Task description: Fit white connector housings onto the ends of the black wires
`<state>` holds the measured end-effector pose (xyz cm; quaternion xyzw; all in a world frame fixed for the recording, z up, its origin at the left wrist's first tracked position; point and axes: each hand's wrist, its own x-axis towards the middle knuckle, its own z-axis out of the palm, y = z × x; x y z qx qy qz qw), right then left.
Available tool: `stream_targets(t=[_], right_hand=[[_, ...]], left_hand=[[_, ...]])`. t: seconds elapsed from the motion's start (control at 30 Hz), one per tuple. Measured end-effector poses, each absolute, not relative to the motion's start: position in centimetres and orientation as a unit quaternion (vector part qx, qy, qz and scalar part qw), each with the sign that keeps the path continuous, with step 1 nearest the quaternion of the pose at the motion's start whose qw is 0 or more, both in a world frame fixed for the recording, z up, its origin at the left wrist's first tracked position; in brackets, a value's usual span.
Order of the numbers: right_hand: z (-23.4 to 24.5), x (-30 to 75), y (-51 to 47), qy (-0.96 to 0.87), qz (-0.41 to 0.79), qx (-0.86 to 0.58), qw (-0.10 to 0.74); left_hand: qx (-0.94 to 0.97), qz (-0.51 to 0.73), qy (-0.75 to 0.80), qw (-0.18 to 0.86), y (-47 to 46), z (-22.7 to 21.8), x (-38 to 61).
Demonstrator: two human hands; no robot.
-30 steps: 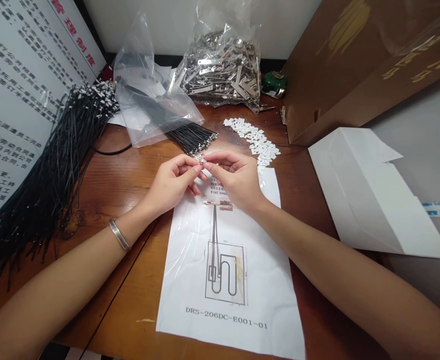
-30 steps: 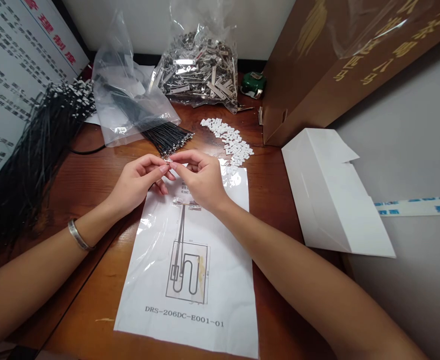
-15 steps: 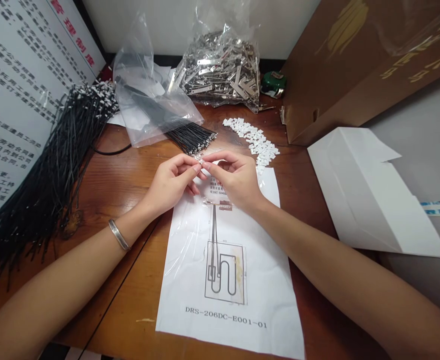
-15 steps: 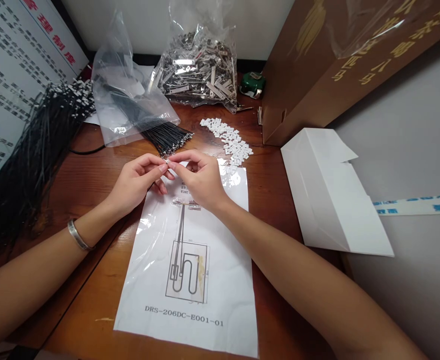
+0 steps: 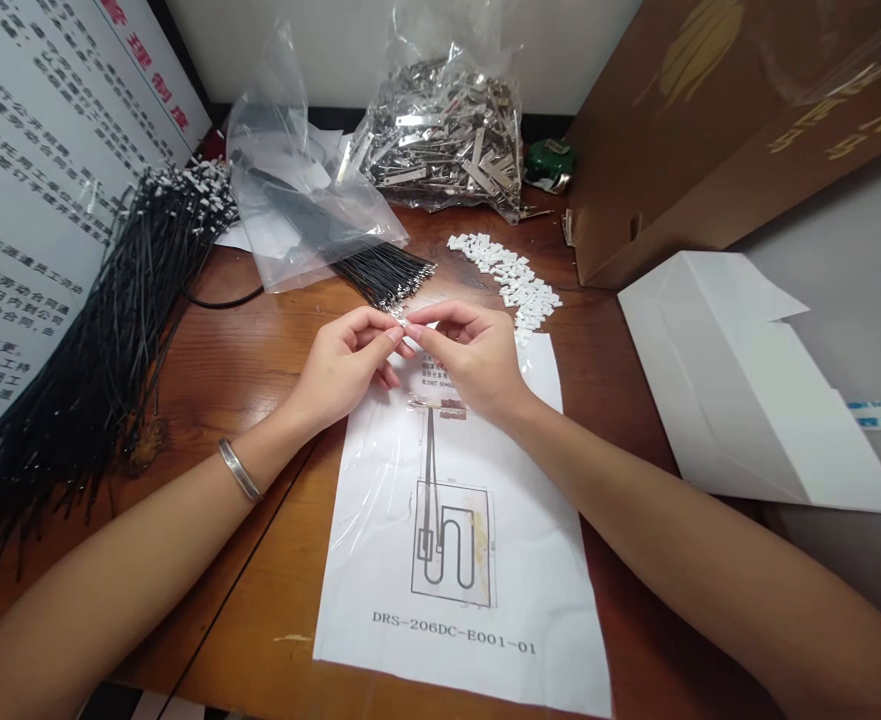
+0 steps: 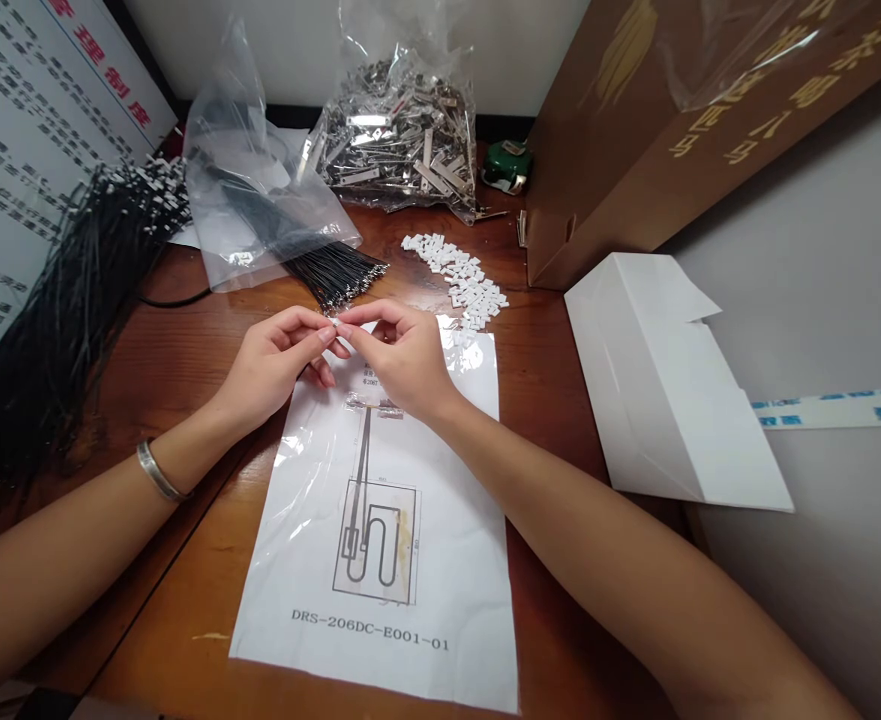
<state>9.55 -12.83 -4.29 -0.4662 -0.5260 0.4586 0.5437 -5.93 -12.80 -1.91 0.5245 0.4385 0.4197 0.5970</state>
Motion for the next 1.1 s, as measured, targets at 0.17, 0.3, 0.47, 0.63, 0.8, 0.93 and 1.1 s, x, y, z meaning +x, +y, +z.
stream_targets(t=[0.17,0.3,0.47,0.63,0.8,0.93,1.1], right_hand=[[-4.38,9.61,-12.83,-0.543,0.441,-0.467,0.541],[-4.58,9.6,-12.8,-0.549,0.43,-0.463,0.547],[-4.69,9.59,-12.8,-0.553,0.422,-0.46,0.552],[-4.5,9.54,-12.78,-0.56,0.406,-0.469,0.55],[-4.41,9.48,-12.71,-0.557,0.412,-0.466,0.55],[-4.38,9.55,-12.79,-0.557,0.418,-0.454,0.556],[-4.45,9.64,-12.79,-0.557,0.423,-0.466,0.542]], left_hand=[[0.53,0.42,0.446,0.586,-12.88,-2.04,-5.97],[0.537,0.414,0.45,0.581,-12.89,-2.25,-6.1],[0.534,0.413,0.451,0.584,-12.97,-2.21,-6.02],[0.532,0.414,0.455,0.581,-13.03,-2.11,-5.93],[0.527,0.411,0.469,0.578,-13.02,-2.0,-5.85],[0.53,0.405,0.478,0.571,-13.06,-1.98,-5.84],[0.536,0.406,0.472,0.571,-12.97,-2.07,-5.86]])
